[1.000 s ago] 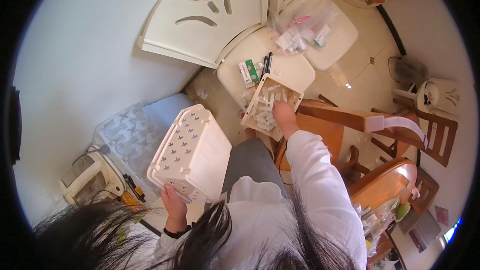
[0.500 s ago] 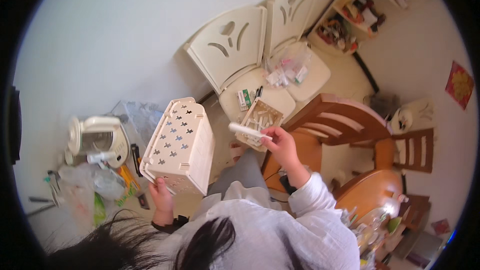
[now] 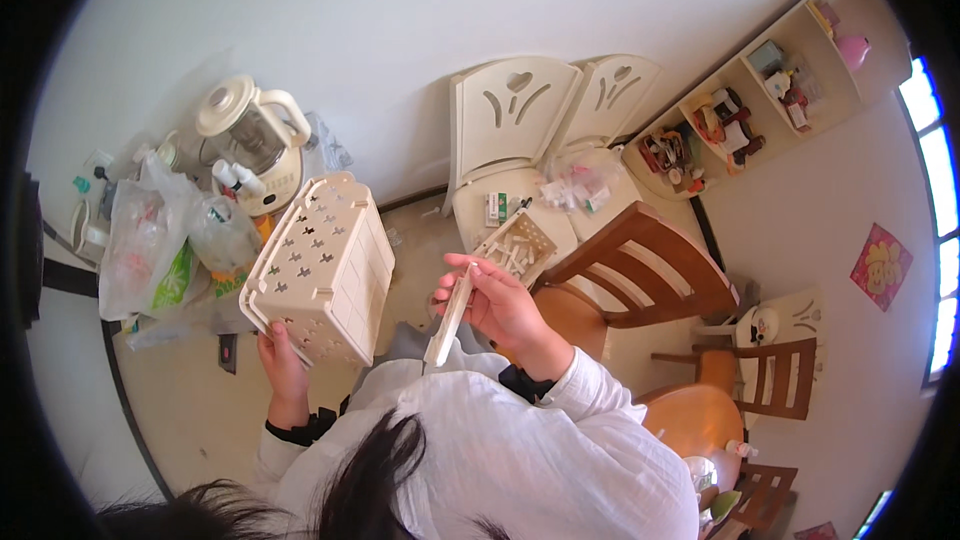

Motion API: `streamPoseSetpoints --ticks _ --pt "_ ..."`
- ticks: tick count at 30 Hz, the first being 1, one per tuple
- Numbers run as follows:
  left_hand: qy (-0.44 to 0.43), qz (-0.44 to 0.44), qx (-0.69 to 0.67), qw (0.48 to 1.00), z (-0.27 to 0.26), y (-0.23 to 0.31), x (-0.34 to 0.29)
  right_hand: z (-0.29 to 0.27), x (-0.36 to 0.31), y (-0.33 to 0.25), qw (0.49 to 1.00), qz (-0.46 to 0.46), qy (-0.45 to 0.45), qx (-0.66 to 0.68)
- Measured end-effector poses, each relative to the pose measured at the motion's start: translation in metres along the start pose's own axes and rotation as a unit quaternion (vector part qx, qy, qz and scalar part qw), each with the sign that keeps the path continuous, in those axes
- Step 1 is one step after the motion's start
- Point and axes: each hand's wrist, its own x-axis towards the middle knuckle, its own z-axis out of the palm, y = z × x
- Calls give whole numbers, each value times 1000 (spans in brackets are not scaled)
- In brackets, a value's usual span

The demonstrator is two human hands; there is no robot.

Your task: Assembling and wiping down components of small plastic interlocking storage bins.

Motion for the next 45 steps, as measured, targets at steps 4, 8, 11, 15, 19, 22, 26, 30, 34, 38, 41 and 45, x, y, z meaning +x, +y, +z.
streamPoseSetpoints --ticks 4,8,11,15,19,22,26,30,34,38,41,45 --pt "-9 -12 -29 999 -10 3 -8 11 0 1 999 26 22 -42" --pt "-6 0 -11 1000 -3 13 -11 25 -2 -2 995 3 53 -79" --pt "-10 -13 3 1000 -2 15 -9 17 -3 -1 992 -11 63 -107" --pt "-5 -25 -26 999 8 20 -4 31 -9 1 990 -18 84 -115" --pt "-24 -27 -27 999 14 27 1 32 -15 13 977 40 83 -190" --pt "-25 -15 -34 999 17 28 2 38 -23 22 926 137 -63 -347" --pt "-27 -12 -36 999 10 24 2 51 -30 21 901 170 -61 -395" --pt "-31 -8 -45 998 2 21 2 39 -22 19 977 127 -1 -170" --pt "-24 -2 -46 999 0 29 -2 27 -16 23 997 70 -18 -11" --pt "-27 -7 -37 999 -9 25 -3 27 -14 25 997 59 -47 23" --pt "-23 -7 -54 998 -9 28 -6 32 -17 23 996 61 -63 -27" --pt "-34 -4 -58 998 -16 27 -6 53 -21 25 996 74 3 39"
